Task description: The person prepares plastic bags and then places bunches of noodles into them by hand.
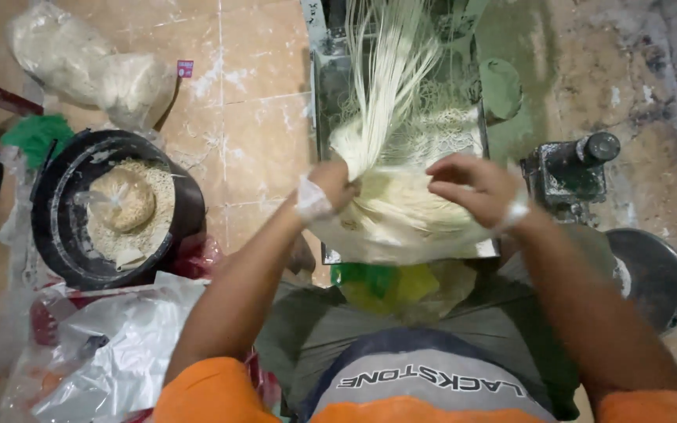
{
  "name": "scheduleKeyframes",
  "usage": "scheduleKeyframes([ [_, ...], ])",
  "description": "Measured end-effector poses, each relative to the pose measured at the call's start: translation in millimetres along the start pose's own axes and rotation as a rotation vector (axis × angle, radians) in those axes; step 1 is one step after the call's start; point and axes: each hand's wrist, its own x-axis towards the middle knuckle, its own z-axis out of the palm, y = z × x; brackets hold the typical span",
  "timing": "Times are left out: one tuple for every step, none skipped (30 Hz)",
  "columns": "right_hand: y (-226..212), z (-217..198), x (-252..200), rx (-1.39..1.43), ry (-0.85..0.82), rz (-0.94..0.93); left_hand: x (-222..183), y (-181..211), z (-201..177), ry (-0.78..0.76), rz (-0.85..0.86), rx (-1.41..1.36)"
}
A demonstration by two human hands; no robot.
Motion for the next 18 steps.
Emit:
scheduleKeyframes([
  [17.9, 8.1, 1.0, 0.066, 0.046, 0.098, 13.1, -8.5, 16.7, -0.014, 0.018, 0.0],
  [36.0, 13.9, 5.8, 0.129, 0.092, 0.189, 30.1, -16.9, 31.3, -0.021, 0.038, 0.0],
  [26.8, 14.8, 13.7, 0.124, 0.097, 0.184, 23.5, 10.6, 11.2, -0.017, 0.045, 0.002],
  [18.7, 20.7, 16.2, 0.224, 0.163, 0.066, 10.0, 35.8, -4.2, 0.011, 0.001, -0.186],
  [10.6, 26.5, 19.3, 0.324, 0.23, -0.052, -2.7, 60.8, -20.2, 0.039, -0.044, -0.373],
  [17.2, 26.8, 26.8, 0.322, 0.231, -0.053, 10.1, 52.9, -19.5, 0.04, -0.042, -0.373],
  [23.6, 26.6, 34.8, 0.325, 0.295, -0.132, 23.3, 45.3, -19.1, 0.129, 0.105, -0.656],
  [30.2, 25.4, 43.9, 0.326, 0.357, -0.215, 37.6, 38.0, -19.3, 0.221, 0.259, -0.936],
  [32.5, 22.5, 53.3, 0.323, 0.357, -0.22, 46.4, 48.1, -22.0, 0.224, 0.263, -0.936],
  [36.6, 22.0, 59.5, 0.301, 0.518, -0.225, 53.0, 56.6, -20.8, 0.266, 0.199, -1.066],
  [41.6, 21.6, 66.5, 0.276, 0.679, -0.228, 60.8, 64.5, -19.5, 0.309, 0.132, -1.195],
  [73.7, 15.5, 78.4, 0.278, 0.673, -0.218, 81.7, 42.8, -6.4, 0.31, 0.119, -1.199],
  [106.0, 9.6, 90.5, 0.265, 0.778, 0.09, 102.6, 20.7, 6.7, 0.209, -0.106, -0.833],
  [138.2, 3.6, 109.4, 0.246, 0.874, 0.39, 126.6, -3.5, 15.1, 0.112, -0.314, -0.455],
  [187.5, -1.4, 122.1, 0.249, 0.865, 0.39, 141.0, -20.4, 29.5, 0.117, -0.322, -0.456],
  [238.1, -6.1, 129.0, 0.106, 0.836, 0.543, 154.2, -35.6, 48.0, 0.127, -0.384, -0.438],
  [289.1, -10.2, 135.2, -0.039, 0.8, 0.692, 167.0, -50.9, 66.9, 0.136, -0.446, -0.419],
  [279.0, -5.7, 137.5, -0.038, 0.794, 0.696, 168.6, -53.3, 67.3, 0.134, -0.453, -0.42],
])
